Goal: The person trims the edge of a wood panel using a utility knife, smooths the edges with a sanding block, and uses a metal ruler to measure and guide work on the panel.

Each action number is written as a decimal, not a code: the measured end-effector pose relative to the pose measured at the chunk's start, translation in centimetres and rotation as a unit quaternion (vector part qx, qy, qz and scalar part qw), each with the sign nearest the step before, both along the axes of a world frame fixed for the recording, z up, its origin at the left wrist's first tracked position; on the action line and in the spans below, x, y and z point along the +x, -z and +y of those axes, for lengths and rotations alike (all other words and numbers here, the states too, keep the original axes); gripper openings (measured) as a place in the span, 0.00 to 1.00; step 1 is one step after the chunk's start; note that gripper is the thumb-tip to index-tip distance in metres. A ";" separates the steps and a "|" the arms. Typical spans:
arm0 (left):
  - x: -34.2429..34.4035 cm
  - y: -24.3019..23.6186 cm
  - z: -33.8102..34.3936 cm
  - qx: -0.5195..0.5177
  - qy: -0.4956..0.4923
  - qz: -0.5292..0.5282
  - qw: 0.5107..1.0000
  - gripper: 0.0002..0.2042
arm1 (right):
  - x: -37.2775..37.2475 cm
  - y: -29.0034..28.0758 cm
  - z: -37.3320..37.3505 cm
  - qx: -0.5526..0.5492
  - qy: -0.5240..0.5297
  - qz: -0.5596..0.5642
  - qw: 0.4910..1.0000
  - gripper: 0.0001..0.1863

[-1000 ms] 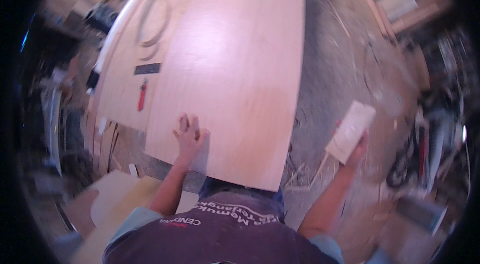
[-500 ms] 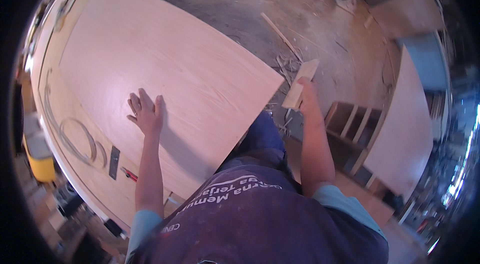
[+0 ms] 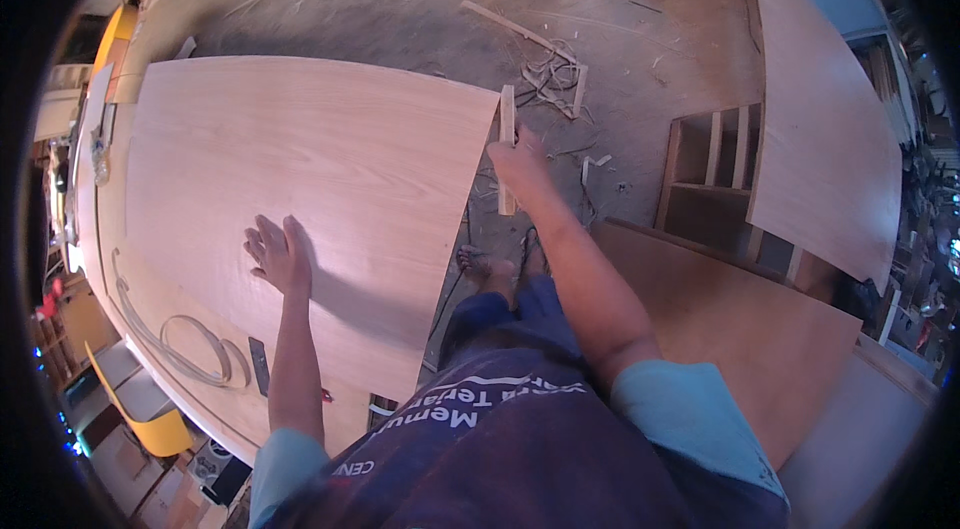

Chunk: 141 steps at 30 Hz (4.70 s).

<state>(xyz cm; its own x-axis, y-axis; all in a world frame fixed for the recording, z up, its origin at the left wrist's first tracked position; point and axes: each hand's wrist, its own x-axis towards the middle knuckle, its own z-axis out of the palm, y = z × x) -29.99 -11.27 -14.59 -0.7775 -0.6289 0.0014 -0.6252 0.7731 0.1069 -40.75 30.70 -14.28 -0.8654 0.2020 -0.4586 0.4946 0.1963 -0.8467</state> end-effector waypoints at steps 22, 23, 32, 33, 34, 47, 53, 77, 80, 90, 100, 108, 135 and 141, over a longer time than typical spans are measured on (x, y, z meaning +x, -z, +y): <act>-0.6 0.1 0.1 -0.002 0.005 0.014 1.000 0.43 | 0.0 -0.1 -0.3 -0.017 -0.007 0.019 1.000 0.36; -0.4 0.3 0.1 -0.004 0.006 0.014 1.000 0.43 | 0.1 -0.2 -0.3 -0.035 -0.006 0.037 0.999 0.34; 0.4 1.1 -0.7 -0.005 0.013 0.022 1.000 0.45 | 17.2 -0.8 -1.9 0.103 -0.266 0.006 0.958 0.34; 0.5 1.1 -0.8 -0.005 0.010 0.021 1.000 0.45 | 18.8 -1.5 -1.5 0.091 -0.327 0.005 0.940 0.36; 0.7 1.1 -1.0 -0.005 0.007 0.020 1.000 0.45 | 19.7 -1.8 -1.2 0.079 -0.388 0.005 0.918 0.37; 1.1 -0.1 -0.4 -0.001 0.064 0.010 0.998 0.58 | 17.5 -0.1 -4.5 0.099 -0.141 -0.006 0.985 0.35; 1.0 -0.2 0.5 -0.005 0.056 0.021 0.998 0.61 | 37.8 -2.2 -9.2 0.034 -0.299 -0.089 0.949 0.27; 20.7 0.6 -4.1 -0.019 0.223 0.055 0.973 0.39 | 17.3 2.8 -2.5 0.064 -0.059 0.008 0.996 0.40; 20.6 0.9 -3.9 -0.004 0.224 0.063 0.972 0.40 | 16.5 2.8 -3.5 0.066 -0.088 0.028 0.994 0.37; 20.7 0.5 -3.7 -0.026 0.233 0.053 0.971 0.45 | 34.8 -1.1 -11.2 0.086 -0.178 -0.033 0.980 0.39; 20.8 1.8 -4.5 -0.062 0.242 0.063 0.966 0.46 | 48.1 -3.2 -16.4 0.113 -0.274 -0.035 0.954 0.48; 20.7 1.9 -5.2 -0.053 0.237 0.044 0.969 0.47 | 53.1 -3.0 -13.4 0.014 -0.401 -0.102 0.910 0.40; 20.5 -0.4 -3.4 -0.012 0.239 -0.010 0.971 0.45 | 36.1 3.0 -15.1 0.060 -0.067 -0.015 0.996 0.43; 20.6 -0.4 -3.6 -0.003 0.239 -0.028 0.971 0.46 | 18.2 2.6 -6.9 0.069 -0.054 0.015 0.996 0.32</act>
